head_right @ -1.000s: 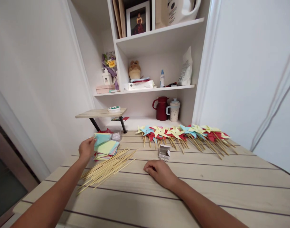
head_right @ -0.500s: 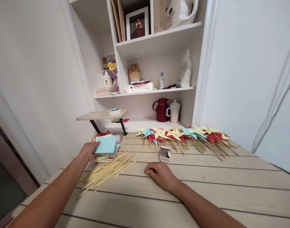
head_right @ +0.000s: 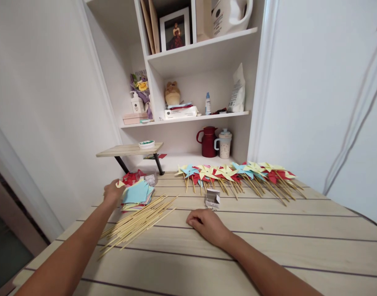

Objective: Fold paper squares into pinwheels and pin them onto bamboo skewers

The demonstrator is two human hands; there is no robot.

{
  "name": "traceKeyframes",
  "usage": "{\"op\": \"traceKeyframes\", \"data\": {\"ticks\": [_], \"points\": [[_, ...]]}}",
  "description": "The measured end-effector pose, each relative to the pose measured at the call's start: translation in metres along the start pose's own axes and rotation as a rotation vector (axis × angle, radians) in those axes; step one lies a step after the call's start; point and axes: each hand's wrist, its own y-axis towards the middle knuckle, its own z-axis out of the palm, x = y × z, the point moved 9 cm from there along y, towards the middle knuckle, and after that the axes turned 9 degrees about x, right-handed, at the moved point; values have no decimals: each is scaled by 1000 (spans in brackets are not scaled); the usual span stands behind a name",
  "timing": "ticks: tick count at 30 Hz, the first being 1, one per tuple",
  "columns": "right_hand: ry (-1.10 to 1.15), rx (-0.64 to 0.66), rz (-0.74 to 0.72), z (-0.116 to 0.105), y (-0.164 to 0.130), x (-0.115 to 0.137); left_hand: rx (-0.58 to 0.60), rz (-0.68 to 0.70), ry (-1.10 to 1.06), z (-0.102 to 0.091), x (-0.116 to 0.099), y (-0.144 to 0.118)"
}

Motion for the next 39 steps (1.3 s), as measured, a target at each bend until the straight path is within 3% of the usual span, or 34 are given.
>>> {"op": "traceKeyframes", "data": {"ticks": [3, 8, 13, 16, 25, 39], "points": [[-2, 3, 1, -1, 0, 1, 27, 102, 102, -10, -12, -8], [-12, 12, 1, 0, 1, -1, 337, 463, 445, 22, -46, -31], [-15, 19, -3, 2, 1, -3, 629, 485, 543, 53, -43, -47], [-21, 21, -13, 1, 1, -2, 715, 435, 512, 58, -35, -47], [-25, 19, -32, 0, 1, 2, 795, 389, 272, 38, -35, -30], [-21, 30, -9, 0, 0, 3, 649, 314, -33, 30, -29, -27]]}}
